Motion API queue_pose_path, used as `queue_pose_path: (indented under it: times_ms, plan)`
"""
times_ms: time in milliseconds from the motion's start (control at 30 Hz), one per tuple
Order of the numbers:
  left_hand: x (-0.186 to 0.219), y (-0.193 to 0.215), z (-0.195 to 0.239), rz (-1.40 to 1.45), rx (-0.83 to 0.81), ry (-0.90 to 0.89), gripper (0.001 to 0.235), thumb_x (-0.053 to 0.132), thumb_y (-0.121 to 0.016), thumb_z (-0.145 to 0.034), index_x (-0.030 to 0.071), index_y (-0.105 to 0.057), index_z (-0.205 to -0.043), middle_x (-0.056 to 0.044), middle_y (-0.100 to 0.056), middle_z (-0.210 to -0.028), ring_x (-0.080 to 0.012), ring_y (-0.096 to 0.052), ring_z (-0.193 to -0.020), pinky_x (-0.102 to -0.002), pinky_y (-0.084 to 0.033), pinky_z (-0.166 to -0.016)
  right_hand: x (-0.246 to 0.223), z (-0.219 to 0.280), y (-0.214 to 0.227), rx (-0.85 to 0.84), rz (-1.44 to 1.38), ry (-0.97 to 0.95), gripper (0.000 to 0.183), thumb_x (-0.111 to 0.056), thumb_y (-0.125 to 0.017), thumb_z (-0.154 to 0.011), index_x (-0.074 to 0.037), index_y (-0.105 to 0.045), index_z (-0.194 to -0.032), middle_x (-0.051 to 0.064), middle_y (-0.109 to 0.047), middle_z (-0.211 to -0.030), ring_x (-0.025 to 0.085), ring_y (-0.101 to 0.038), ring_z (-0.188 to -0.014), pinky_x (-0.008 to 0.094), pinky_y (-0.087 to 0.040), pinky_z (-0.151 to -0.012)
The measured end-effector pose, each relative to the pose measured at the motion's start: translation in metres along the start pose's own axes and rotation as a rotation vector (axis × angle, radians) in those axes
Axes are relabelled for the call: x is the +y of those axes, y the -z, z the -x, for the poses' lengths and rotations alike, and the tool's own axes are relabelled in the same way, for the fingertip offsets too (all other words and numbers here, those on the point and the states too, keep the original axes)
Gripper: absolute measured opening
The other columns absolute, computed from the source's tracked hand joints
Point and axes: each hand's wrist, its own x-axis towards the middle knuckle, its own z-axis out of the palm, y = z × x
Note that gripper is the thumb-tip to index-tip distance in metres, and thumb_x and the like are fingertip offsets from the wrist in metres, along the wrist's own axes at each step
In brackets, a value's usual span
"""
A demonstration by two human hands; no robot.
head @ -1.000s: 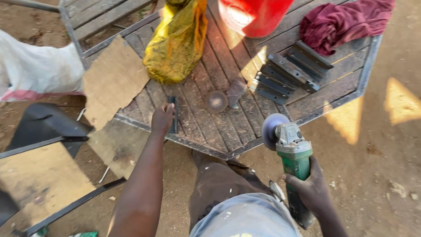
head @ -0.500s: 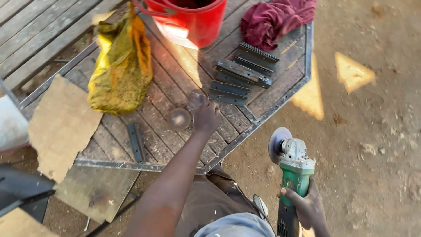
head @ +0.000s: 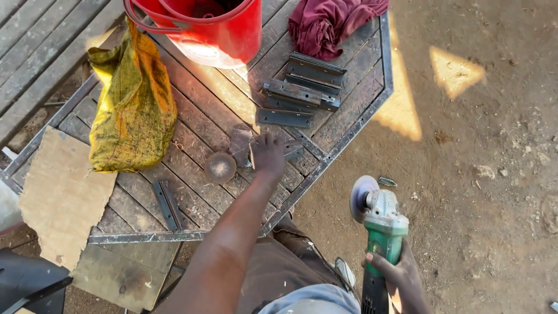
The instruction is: Using an angle grinder to smooth the edges of small rectangular metal pieces on a wooden table.
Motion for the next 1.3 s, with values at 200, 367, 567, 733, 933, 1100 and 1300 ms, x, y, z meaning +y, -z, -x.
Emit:
queue_pose_path:
  times_ms: [200, 367, 567, 733, 933, 1100, 1300]
  plan:
    - [-0.031, 0.036, 0.035, 0.308, -0.288, 0.056, 0.024, -0.003, -0.046, -0.095, 0.002, -0.054, -0.117, -0.012, -0.066, -0.081, -0.0348, -0.062, -0.072, -0.052, -0.045, -0.092, 0.009, -0.043, -0.012, -0.133, -0.236, 0.125, 0.064, -0.002, -0.077, -0.072, -0.005, -0.051, -0.13, 0.026, -0.069, -0.091, 0.041, -0.074, -0.068, 0.049, -0.061, -0.063]
    - [-0.037, 0.069, 0.096, 0.913, -0.443, 0.399, 0.074, 0.02, -0.059, -0.094, 0.011, -0.023, -0.158, -0.011, -0.054, -0.115, -0.0261, -0.057, -0.094, -0.04, -0.043, -0.073, -0.033, -0.033, -0.028, -0.058, 0.184, 0.314, 0.068, -0.027, -0.078, -0.065, -0.009, -0.059, -0.127, 0.012, -0.066, -0.11, 0.024, -0.061, -0.096, 0.039, -0.048, -0.087]
    - [-0.045, -0.023, 0.127, 1.653, -0.072, 0.467, 0.047, 0.05, -0.049, -0.098, 0.02, -0.026, -0.125, 0.001, -0.019, -0.127, -0.0167, -0.02, -0.117, -0.039, -0.02, -0.099, -0.086, -0.019, -0.067, -0.232, 0.239, 0.313, 0.067, -0.021, -0.075, -0.068, -0.011, -0.053, -0.13, 0.012, -0.064, -0.104, 0.024, -0.06, -0.088, 0.039, -0.049, -0.078]
    - [-0.044, 0.073, 0.146, 1.169, -0.01, 0.538, 0.044, 0.052, -0.031, -0.105, 0.016, -0.05, -0.089, -0.006, -0.053, -0.08, -0.021, -0.05, -0.073, -0.038, -0.031, -0.066, -0.119, -0.003, -0.095, -0.318, 0.457, 0.384, 0.066, -0.029, -0.074, -0.068, -0.014, -0.051, -0.128, 0.011, -0.065, -0.096, 0.027, -0.061, -0.083, 0.041, -0.048, -0.074]
    - [-0.072, 0.107, 0.167, 1.21, 0.038, 0.546, 0.042, 0.037, -0.031, -0.113, 0.016, -0.055, -0.086, 0.001, -0.048, -0.07, -0.0132, -0.04, -0.06, -0.032, -0.033, -0.058, -0.138, 0.006, -0.103, -0.329, 0.539, 0.373, 0.064, -0.029, -0.071, -0.069, -0.015, -0.051, -0.128, 0.013, -0.066, -0.097, 0.028, -0.061, -0.084, 0.044, -0.048, -0.074]
    - [-0.069, 0.115, 0.165, 1.059, -0.001, 0.601, 0.046, 0.045, -0.026, -0.11, 0.014, -0.056, -0.093, -0.005, -0.056, -0.072, -0.0203, -0.05, -0.064, -0.038, -0.034, -0.061, -0.144, 0.013, -0.105, -0.361, 0.521, 0.428, 0.059, -0.026, -0.073, -0.069, -0.015, -0.054, -0.123, 0.011, -0.066, -0.093, 0.025, -0.061, -0.08, 0.041, -0.049, -0.074]
    - [-0.072, 0.12, 0.165, 1.212, -0.067, 0.644, 0.043, 0.051, -0.025, -0.108, 0.019, -0.052, -0.098, -0.004, -0.057, -0.084, -0.0221, -0.055, -0.081, -0.038, -0.039, -0.079, -0.13, -0.012, -0.106, -0.353, 0.477, 0.429, 0.06, -0.027, -0.071, -0.069, -0.013, -0.054, -0.125, 0.01, -0.066, -0.095, 0.024, -0.061, -0.079, 0.04, -0.05, -0.072]
